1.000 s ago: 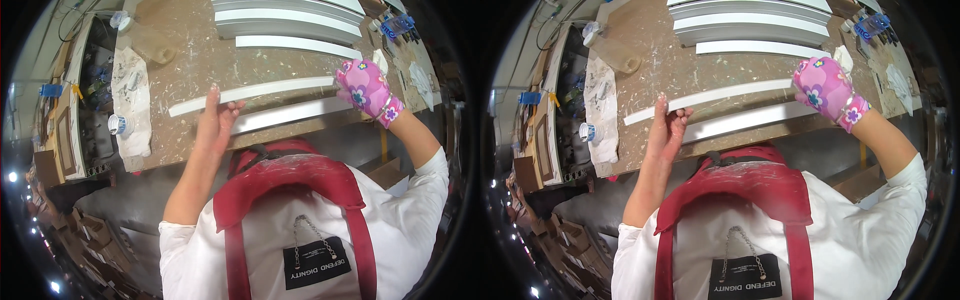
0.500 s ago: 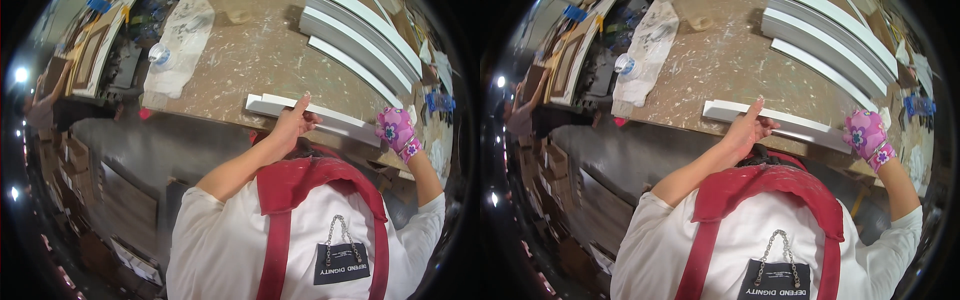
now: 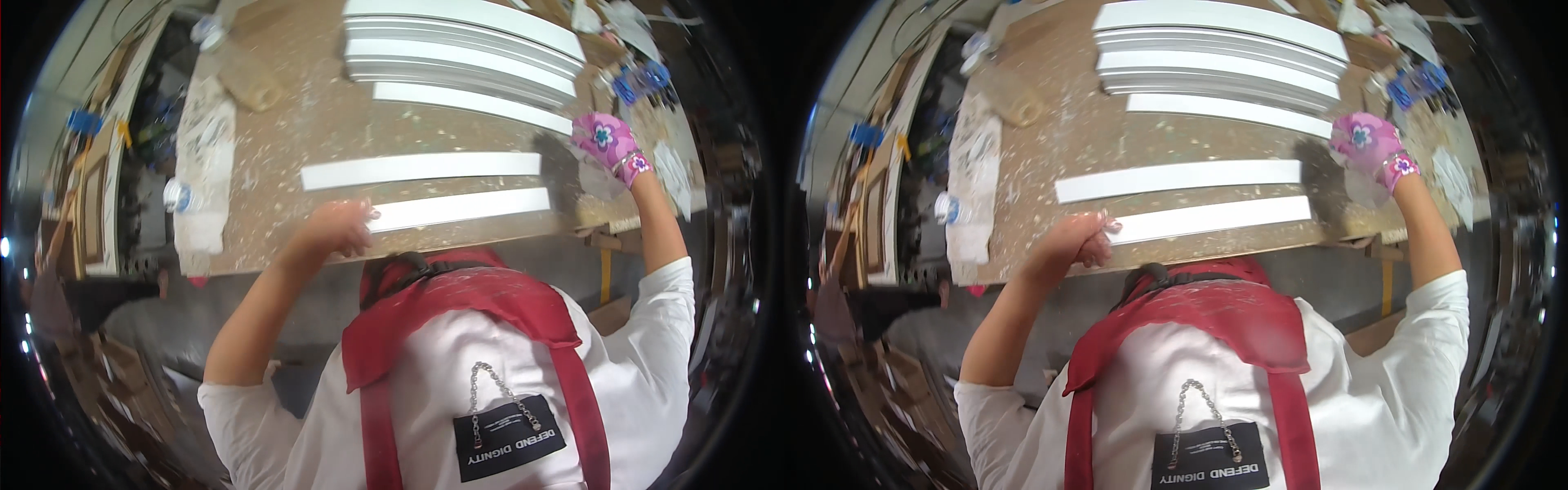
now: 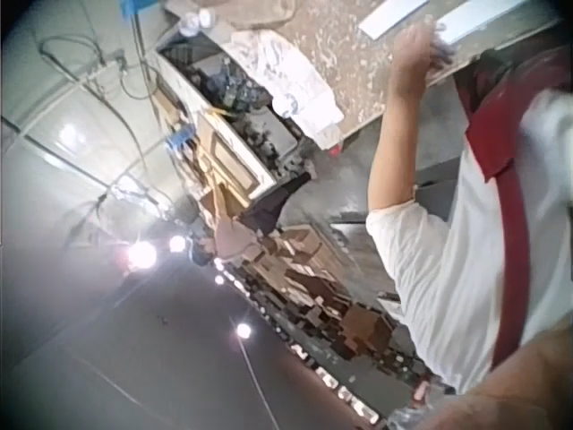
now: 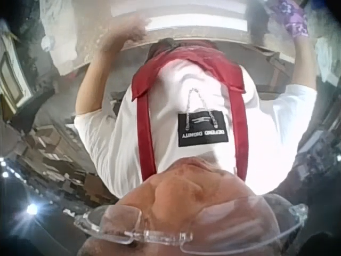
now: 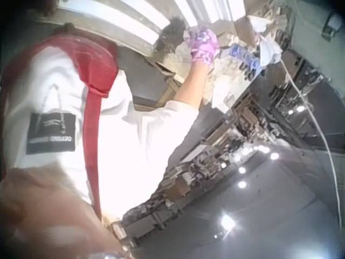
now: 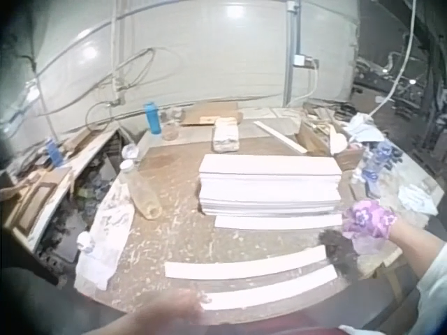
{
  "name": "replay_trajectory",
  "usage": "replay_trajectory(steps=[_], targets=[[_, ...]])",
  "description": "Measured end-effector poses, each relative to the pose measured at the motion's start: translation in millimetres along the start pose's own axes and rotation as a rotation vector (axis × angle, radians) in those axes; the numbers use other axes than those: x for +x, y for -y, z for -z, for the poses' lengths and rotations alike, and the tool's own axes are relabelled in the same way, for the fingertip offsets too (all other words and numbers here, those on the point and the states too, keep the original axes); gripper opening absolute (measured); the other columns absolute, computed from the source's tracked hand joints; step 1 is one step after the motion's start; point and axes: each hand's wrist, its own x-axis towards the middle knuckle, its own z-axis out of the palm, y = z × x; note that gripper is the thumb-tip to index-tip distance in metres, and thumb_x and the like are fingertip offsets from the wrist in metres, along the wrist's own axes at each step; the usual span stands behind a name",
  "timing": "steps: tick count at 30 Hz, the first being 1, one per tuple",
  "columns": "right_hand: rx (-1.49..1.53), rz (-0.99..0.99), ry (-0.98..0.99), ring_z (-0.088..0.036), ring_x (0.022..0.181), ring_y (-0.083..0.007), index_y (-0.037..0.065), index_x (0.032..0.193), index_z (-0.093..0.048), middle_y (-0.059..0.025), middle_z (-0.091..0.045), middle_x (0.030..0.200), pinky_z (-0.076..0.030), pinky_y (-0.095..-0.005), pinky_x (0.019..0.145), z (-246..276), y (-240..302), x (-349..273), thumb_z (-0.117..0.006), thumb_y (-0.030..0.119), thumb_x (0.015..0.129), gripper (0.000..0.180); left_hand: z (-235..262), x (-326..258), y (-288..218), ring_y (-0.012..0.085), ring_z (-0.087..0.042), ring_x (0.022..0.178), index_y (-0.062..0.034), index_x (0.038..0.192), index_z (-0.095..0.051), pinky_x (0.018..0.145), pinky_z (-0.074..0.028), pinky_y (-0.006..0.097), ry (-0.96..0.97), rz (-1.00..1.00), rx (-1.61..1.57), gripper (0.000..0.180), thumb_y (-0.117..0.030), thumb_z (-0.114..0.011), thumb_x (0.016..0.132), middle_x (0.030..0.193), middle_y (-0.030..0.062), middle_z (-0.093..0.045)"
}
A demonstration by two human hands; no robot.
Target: The person wipes white wood molding pieces with a cloth and a liquid from a bottle on a workbench.
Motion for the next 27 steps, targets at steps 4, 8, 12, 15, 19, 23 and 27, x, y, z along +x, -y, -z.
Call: replay_trajectory(steps=[4,8,12,15,19,23,27], targets=[[0.512,-0.235,-0.233,-0.062,0.082,-0.0213,0.007,0.099,-0.065,-0.0092,-0.065,0.086,-0.048,-0.0326,0.077,-27,-52,-26,-0.063,0.028,0.088,0.024,-11,54,-24,0.0315,-0.063,0.086,-0.0024,0.109,-0.063,0.079,-0.050,0.036,-0.418,-0.811,1.172,0.030,-0.022,-0.064,0.085,0.095,0.0136,-0.066],[0.890,-0.295,-0.447,-0.057,0.085,-0.0103,0.004,0.102,-0.064,-0.0044,-0.065,0.090,-0.045,-0.0241,0.080,-53,-71,-47,-0.059,0.024,0.092,0.023,-26,107,-27,0.0334,-0.053,0.107,-0.0056,0.111,-0.062,0.090,-0.043,0.042,-0.362,-0.743,1.484,0.040,-0.026,-0.071,0.078,0.117,0.0128,-0.057],[0.476,-0.454,-0.488,-0.062,0.098,-0.0326,0.005,0.109,-0.062,-0.0154,-0.066,0.104,-0.047,-0.0390,0.087,-105,-77,-62,-0.055,0.034,0.091,0.035,-34,123,-28,0.0311,-0.048,0.114,-0.0070,0.110,-0.062,0.092,-0.039,0.044,-0.245,-0.684,1.558,0.042,-0.025,-0.074,0.074,0.123,0.0110,-0.052],[0.491,-0.536,-0.437,-0.057,0.106,-0.0348,0.004,0.113,-0.059,-0.0191,-0.062,0.111,-0.044,-0.0389,0.093,-130,-39,-58,-0.055,0.034,0.091,0.038,-24,123,-21,0.0331,-0.052,0.104,-0.0045,0.108,-0.061,0.087,-0.043,0.043,-0.255,-0.780,1.525,0.043,-0.022,-0.076,0.071,0.113,0.0128,-0.056],[0.471,-0.522,-0.312,-0.056,0.107,-0.0346,0.003,0.114,-0.059,-0.0189,-0.062,0.111,-0.044,-0.0386,0.094,-128,-35,-54,-0.054,0.033,0.091,0.038,-19,124,-22,0.0356,-0.055,0.095,-0.0011,0.104,-0.061,0.082,-0.046,0.043,-0.281,-0.824,1.474,0.045,-0.022,-0.078,0.068,0.105,0.0157,-0.057],[0.503,-0.562,-0.284,-0.060,0.101,-0.0325,0.004,0.111,-0.060,-0.0172,-0.063,0.108,-0.047,-0.0392,0.091,-108,-28,-49,-0.053,0.031,0.092,0.034,-14,123,-14,0.0362,-0.054,0.097,-0.0014,0.105,-0.061,0.083,-0.045,0.043,-0.294,-0.767,1.401,0.045,-0.022,-0.078,0.069,0.105,0.0168,-0.057],[0.420,0.127,-0.487,-0.064,0.093,-0.0217,0.007,0.104,-0.065,-0.0095,-0.066,0.101,-0.053,-0.0305,0.081,-52,74,14,-0.055,0.021,0.089,0.023,-3,124,0,0.0390,-0.051,0.101,-0.0012,0.106,-0.060,0.087,-0.042,0.046,-0.321,-0.739,1.265,0.045,-0.023,-0.076,0.071,0.108,0.0199,-0.055]])
